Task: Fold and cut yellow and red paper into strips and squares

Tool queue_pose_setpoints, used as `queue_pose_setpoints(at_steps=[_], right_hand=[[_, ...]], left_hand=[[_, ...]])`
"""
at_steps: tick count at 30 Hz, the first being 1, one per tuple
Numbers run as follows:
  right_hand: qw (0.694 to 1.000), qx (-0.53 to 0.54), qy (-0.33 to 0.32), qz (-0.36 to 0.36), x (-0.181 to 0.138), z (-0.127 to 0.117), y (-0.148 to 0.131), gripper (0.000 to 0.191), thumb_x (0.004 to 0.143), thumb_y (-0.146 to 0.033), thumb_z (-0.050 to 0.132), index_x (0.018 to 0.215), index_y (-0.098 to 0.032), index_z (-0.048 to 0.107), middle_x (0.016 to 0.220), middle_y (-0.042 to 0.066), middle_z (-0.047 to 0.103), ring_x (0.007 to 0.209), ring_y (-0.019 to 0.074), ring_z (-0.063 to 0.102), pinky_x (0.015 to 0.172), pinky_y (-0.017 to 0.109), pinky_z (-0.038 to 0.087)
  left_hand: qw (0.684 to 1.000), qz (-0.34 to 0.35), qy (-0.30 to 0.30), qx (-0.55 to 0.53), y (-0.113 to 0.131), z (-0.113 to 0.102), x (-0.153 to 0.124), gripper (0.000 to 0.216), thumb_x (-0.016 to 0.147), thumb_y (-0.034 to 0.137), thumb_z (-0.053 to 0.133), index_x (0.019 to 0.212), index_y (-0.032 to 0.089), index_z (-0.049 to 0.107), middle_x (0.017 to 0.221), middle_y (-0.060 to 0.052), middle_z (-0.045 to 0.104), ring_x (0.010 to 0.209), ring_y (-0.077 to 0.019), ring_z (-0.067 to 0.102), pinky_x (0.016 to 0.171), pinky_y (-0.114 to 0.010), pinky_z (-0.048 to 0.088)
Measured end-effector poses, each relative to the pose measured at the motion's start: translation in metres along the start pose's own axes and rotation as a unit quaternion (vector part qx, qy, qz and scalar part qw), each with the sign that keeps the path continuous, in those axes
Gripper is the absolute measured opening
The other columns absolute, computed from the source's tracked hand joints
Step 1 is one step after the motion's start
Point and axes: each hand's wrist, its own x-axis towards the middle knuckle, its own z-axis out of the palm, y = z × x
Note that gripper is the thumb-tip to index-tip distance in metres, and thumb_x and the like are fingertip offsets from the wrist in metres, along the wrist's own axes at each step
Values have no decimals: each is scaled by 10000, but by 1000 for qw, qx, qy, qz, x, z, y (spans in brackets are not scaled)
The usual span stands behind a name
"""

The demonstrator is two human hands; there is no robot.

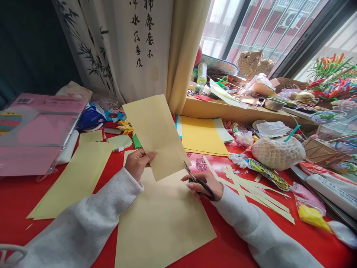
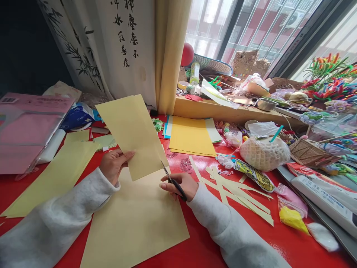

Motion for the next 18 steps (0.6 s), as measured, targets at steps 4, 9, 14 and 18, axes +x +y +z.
queue_pose_setpoints(at_steps=[4,9,14,18], right_hand=[[1000,4,11,-2,-2,2,-3,384,626,-407,572,901,-140,555,498,-41,463,395,78,458,386,203,374],[1000,1,15,-5,-4,5,-6,348,635,-403,565,873,-149,560,479,-44,460,379,72,442,383,202,360],[1000,4,26,-11,-2,7,-3,314,632,-419,562,802,-155,555,426,-58,429,340,68,414,356,198,348],[999,6,30,-11,0,7,0,283,638,-425,554,728,-157,540,398,-65,404,321,68,404,335,194,336]], left_hand=[[1000,-3,4,-1,-1,0,0,324,555,305,652,808,107,608,776,-79,648,744,-230,588,610,-332,495],[1000,-1,8,-2,-1,1,-1,316,571,305,643,811,104,604,773,-81,648,763,-230,584,609,-325,495],[1000,3,11,-4,-2,1,0,326,559,312,650,805,103,603,764,-83,647,752,-226,586,617,-322,490],[1000,13,11,-14,-3,0,1,313,554,303,656,790,104,608,751,-73,648,736,-213,589,633,-321,487]])
